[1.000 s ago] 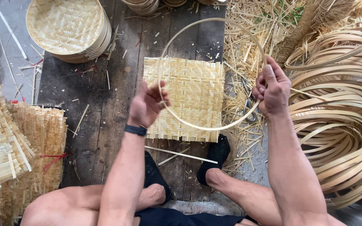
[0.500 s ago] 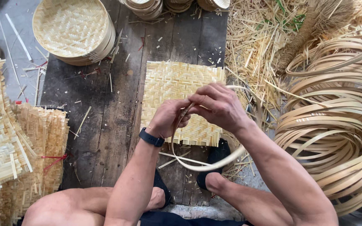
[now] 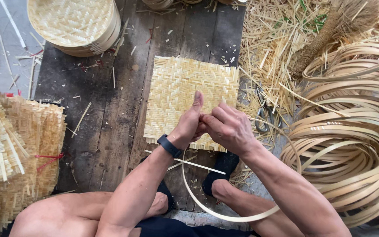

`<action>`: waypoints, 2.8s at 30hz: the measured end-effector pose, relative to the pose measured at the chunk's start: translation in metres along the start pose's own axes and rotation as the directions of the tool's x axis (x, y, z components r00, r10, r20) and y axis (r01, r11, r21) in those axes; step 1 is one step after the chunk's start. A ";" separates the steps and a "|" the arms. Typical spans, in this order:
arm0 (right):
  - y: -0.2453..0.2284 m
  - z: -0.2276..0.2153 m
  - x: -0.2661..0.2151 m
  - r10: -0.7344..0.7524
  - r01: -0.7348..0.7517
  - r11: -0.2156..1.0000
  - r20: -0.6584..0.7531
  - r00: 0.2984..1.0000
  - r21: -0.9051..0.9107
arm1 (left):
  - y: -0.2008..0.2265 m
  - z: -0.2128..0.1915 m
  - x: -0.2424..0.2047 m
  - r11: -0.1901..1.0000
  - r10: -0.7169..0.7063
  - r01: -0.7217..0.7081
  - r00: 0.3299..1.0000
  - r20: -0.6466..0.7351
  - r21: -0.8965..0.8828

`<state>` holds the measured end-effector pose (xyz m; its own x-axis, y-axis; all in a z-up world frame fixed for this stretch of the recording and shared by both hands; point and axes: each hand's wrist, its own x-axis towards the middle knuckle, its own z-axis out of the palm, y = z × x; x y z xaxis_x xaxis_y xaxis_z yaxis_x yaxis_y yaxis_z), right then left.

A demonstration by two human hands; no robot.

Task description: The person weaves a bamboo mat, fits it into a circular hoop, and trims the excess material using shears and a knife to construct a steamer basket lid.

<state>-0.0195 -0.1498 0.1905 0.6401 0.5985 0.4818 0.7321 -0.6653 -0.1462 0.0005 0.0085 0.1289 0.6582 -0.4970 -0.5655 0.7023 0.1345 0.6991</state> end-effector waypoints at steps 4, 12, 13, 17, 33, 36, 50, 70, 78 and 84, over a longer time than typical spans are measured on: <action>0.006 0.010 -0.009 0.020 -0.022 0.999 0.029 0.999 0.045 | -0.008 0.000 0.004 0.999 -0.007 0.006 1.000 -0.020 -0.038; 0.072 -0.018 -0.015 0.203 -0.189 0.969 0.079 0.976 -0.156 | -0.003 -0.032 0.001 0.980 0.007 0.009 0.996 0.084 -0.198; 0.075 -0.021 -0.015 0.250 -0.222 0.958 0.149 0.957 -0.182 | -0.004 -0.031 0.000 0.972 0.013 0.002 0.998 0.062 -0.236; 0.073 -0.017 -0.020 0.340 -0.235 0.924 0.362 0.868 -0.303 | -0.003 -0.029 -0.001 0.984 0.019 -0.017 1.000 0.010 -0.178; 0.103 -0.037 -0.036 0.516 -0.521 0.853 0.221 0.827 -0.042 | -0.019 -0.041 0.007 0.914 0.182 -0.170 0.983 -0.004 -0.369; 0.095 -0.044 -0.034 0.526 -0.468 0.850 0.334 0.782 -0.243 | -0.006 -0.037 0.004 0.943 0.158 -0.107 0.978 0.140 -0.315; 0.058 -0.011 -0.024 0.337 -0.255 0.930 0.341 0.877 -0.264 | -0.003 -0.002 0.030 0.993 0.117 -0.117 0.993 0.024 0.025; 0.105 -0.007 -0.098 0.804 -0.320 -0.363 0.468 0.367 0.875 | 0.001 -0.088 0.024 0.810 0.331 -0.401 0.915 -0.230 -0.428; 0.114 -0.001 -0.109 0.790 -0.406 -0.279 0.448 0.418 0.870 | 0.021 -0.096 0.018 0.882 0.232 -0.310 0.941 -0.247 -0.354; 0.102 -0.003 -0.098 0.799 -0.336 -0.390 0.496 0.341 0.858 | 0.007 -0.109 0.023 0.792 0.350 -0.393 0.919 -0.179 -0.468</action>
<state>-0.0079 -0.2777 0.1306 0.9184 -0.1058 -0.3813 -0.3003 0.4411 -0.8457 0.0504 0.0910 0.0732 0.8996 -0.2563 -0.3535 0.4245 0.7030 0.5706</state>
